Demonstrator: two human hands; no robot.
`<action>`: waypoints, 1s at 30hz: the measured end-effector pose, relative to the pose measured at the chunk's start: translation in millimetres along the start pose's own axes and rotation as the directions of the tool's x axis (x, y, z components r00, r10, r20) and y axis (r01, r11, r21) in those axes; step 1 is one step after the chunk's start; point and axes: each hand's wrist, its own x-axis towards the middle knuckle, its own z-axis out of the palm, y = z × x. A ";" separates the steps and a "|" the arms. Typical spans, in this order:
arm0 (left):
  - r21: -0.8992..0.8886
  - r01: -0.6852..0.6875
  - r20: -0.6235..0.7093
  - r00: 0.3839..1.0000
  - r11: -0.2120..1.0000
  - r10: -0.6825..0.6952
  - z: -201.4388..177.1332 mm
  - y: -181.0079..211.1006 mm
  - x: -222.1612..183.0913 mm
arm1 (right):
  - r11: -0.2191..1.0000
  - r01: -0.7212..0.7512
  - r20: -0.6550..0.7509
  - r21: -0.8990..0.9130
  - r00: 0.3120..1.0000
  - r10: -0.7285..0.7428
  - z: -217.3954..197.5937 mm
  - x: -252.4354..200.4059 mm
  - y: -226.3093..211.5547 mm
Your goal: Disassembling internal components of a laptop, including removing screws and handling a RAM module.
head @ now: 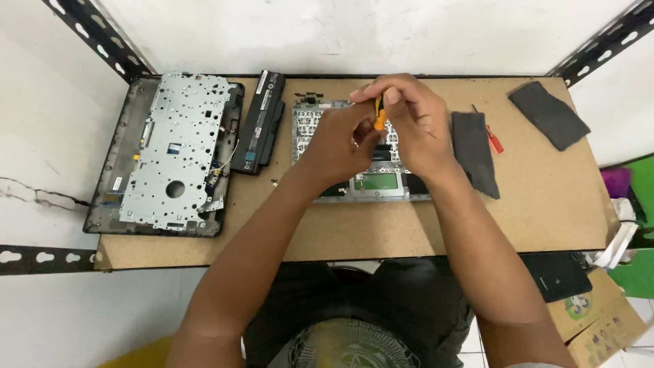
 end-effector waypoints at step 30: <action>0.083 -0.140 -0.094 0.985 0.987 0.147 -4.6 14.2 4.4 | 0.995 -0.001 0.016 0.095 1.000 0.000 0.2 0.1 14.5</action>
